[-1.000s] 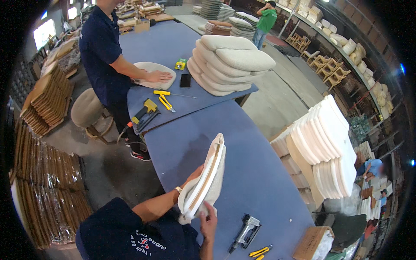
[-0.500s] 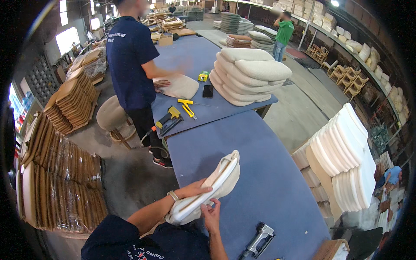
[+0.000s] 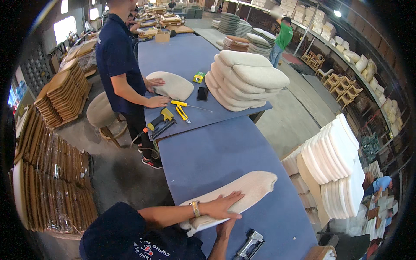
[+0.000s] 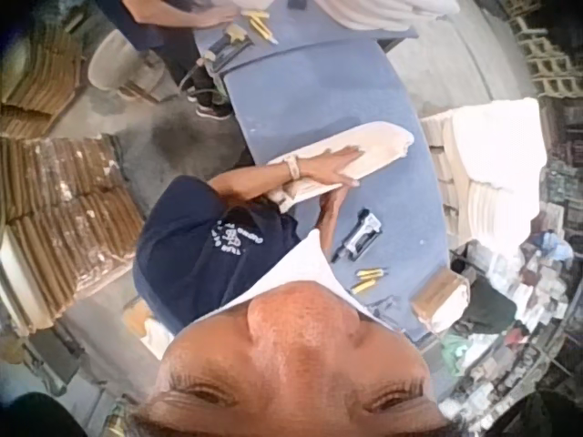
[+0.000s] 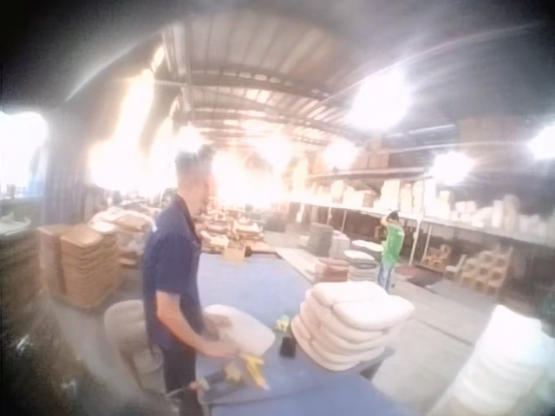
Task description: The person assembles a cushion by folding fabric over a foam insert, trimming excess fabric with a utility knife, and securing the edges with a staple gun. The person repeats this process on multiple cushions at a workbench.
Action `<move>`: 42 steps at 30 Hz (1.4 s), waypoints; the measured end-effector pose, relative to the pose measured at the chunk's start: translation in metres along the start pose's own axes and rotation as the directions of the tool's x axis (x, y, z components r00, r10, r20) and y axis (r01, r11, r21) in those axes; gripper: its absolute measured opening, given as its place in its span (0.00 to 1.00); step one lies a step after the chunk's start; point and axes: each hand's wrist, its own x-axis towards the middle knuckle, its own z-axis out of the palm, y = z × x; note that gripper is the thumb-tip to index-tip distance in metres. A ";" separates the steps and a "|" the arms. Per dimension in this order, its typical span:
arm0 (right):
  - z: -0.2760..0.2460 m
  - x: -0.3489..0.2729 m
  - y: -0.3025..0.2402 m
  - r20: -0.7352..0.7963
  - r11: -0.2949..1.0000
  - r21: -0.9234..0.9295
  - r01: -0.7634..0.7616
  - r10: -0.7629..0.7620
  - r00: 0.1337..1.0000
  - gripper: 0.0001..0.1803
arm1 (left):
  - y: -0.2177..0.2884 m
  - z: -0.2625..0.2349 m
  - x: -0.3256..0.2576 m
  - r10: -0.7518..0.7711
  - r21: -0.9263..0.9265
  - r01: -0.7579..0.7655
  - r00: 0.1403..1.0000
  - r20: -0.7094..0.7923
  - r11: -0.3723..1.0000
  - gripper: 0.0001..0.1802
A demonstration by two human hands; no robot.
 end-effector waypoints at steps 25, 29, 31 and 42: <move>-0.045 0.001 0.055 -0.886 0.895 -0.229 -0.383 -0.029 0.462 0.39 | -0.312 -0.127 -0.039 -0.079 0.596 0.156 0.985 -0.153 0.788 0.34; -0.044 0.005 0.053 -0.898 0.894 -0.231 -0.385 -0.043 0.439 0.39 | -0.306 -0.126 -0.041 -0.101 0.599 0.156 0.987 -0.125 0.785 0.34; -0.045 0.006 0.054 -0.903 0.894 -0.236 -0.381 -0.057 0.425 0.39 | -0.305 -0.129 -0.036 -0.093 0.591 0.152 0.987 -0.128 0.793 0.34; -0.054 0.001 0.037 -0.903 0.834 -0.319 -0.450 -0.124 0.411 0.39 | -0.313 -0.119 -0.037 -0.063 0.601 0.156 0.983 -0.172 0.784 0.35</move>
